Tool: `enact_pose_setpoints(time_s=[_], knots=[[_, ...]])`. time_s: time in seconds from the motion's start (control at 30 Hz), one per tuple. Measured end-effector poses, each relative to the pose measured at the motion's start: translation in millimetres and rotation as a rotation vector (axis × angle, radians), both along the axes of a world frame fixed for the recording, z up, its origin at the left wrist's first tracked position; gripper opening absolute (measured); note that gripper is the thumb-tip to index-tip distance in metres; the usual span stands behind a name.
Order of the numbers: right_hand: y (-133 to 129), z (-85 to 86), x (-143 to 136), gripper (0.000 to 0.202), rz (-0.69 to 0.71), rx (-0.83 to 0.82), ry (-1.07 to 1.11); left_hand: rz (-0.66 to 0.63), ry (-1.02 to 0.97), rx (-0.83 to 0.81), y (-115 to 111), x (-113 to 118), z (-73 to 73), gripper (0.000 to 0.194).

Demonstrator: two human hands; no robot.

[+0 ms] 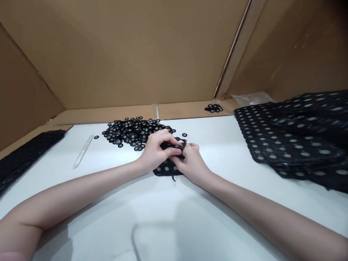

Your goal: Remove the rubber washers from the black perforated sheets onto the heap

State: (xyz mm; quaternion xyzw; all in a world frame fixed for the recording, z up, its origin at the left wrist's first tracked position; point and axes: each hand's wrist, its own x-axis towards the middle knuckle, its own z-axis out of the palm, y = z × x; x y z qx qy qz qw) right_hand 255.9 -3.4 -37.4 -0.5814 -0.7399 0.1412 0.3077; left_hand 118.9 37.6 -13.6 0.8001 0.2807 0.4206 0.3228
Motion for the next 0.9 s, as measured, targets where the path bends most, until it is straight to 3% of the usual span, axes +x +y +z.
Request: enact_pose_setpoints(time_s=[0.17,0.4,0.5,0.6,0.77,0.9], knots=[[0.7,-1.6,-0.6,0.016,-0.007,0.030,-0.016,0.034,0.013,0.041,0.7,0.5,-3.6,0.009],[-0.7,-2.3,-1.4,0.014,0.011,0.044,-0.013,0.065,0.131,0.266,0.6,-3.0,-3.7,0.019],[-1.9,-1.3,-1.7,0.017,0.028,0.056,-0.017,0.071,0.166,0.282,0.9,-4.1,-2.8,0.026],[-2.0,-1.1,-1.9,0.020,0.025,0.054,-0.044,0.057,0.117,0.206,0.6,-3.4,-1.8,0.029],[0.0,-4.9,-2.8,0.022,0.025,0.092,-0.072,-0.006,-0.089,-0.122,0.5,-1.7,1.0,0.027],[0.0,-6.1,-4.1,0.023,0.024,0.122,-0.093,-0.011,-0.143,-0.305,1.3,-0.8,2.9,0.028]])
